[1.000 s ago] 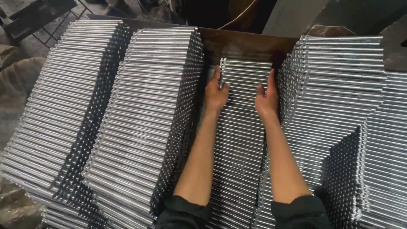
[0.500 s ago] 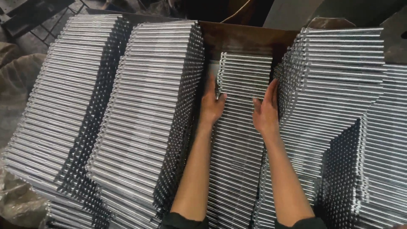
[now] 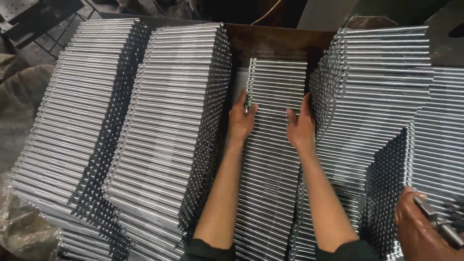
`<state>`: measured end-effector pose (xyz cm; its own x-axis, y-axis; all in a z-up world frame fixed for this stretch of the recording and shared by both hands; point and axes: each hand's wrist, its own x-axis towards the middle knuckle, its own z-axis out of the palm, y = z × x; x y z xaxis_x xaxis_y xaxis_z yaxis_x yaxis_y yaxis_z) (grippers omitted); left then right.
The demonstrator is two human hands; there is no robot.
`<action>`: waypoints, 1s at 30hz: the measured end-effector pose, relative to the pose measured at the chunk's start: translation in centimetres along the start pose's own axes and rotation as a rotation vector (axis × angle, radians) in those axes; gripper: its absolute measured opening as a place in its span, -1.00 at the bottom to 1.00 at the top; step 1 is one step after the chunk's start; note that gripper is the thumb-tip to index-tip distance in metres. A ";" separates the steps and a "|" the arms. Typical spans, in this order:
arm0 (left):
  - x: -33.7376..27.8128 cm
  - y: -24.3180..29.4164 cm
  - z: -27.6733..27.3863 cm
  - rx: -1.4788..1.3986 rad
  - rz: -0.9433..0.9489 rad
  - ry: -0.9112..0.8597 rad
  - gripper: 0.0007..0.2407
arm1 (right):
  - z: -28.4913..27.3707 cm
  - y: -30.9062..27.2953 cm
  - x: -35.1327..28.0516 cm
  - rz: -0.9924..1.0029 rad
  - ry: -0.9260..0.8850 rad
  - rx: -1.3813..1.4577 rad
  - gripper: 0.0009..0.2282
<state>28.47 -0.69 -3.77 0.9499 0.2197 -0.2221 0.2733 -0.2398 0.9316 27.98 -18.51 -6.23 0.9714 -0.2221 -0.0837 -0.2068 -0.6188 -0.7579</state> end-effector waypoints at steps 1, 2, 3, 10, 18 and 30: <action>-0.2 -0.2 0.0 -0.009 0.008 0.013 -0.47 | -0.1 -0.4 -0.4 -0.006 0.004 0.015 -0.40; -0.9 -0.8 0.0 -0.017 0.004 0.022 -0.48 | -0.1 -0.5 -1.4 -0.003 0.001 0.025 -0.41; -1.0 -0.9 0.5 -0.018 -0.006 0.018 -0.48 | -0.3 -0.6 -1.5 0.006 -0.004 0.019 -0.41; 1.1 -2.0 1.9 -0.010 0.026 0.092 -0.46 | -0.6 -1.1 -0.1 0.126 0.016 0.019 -0.41; -0.8 -1.4 1.2 0.001 0.005 0.099 -0.50 | -0.1 -1.0 -0.9 0.095 0.032 0.015 -0.44; 0.8 -2.8 2.8 -0.019 0.003 0.255 -0.55 | 0.0 -1.3 -0.4 0.153 0.057 0.079 -0.44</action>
<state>28.92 -2.53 -7.37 0.8810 0.4512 -0.1421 0.2658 -0.2236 0.9378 27.86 -17.60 -5.25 0.9206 -0.3531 -0.1668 -0.3397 -0.5135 -0.7880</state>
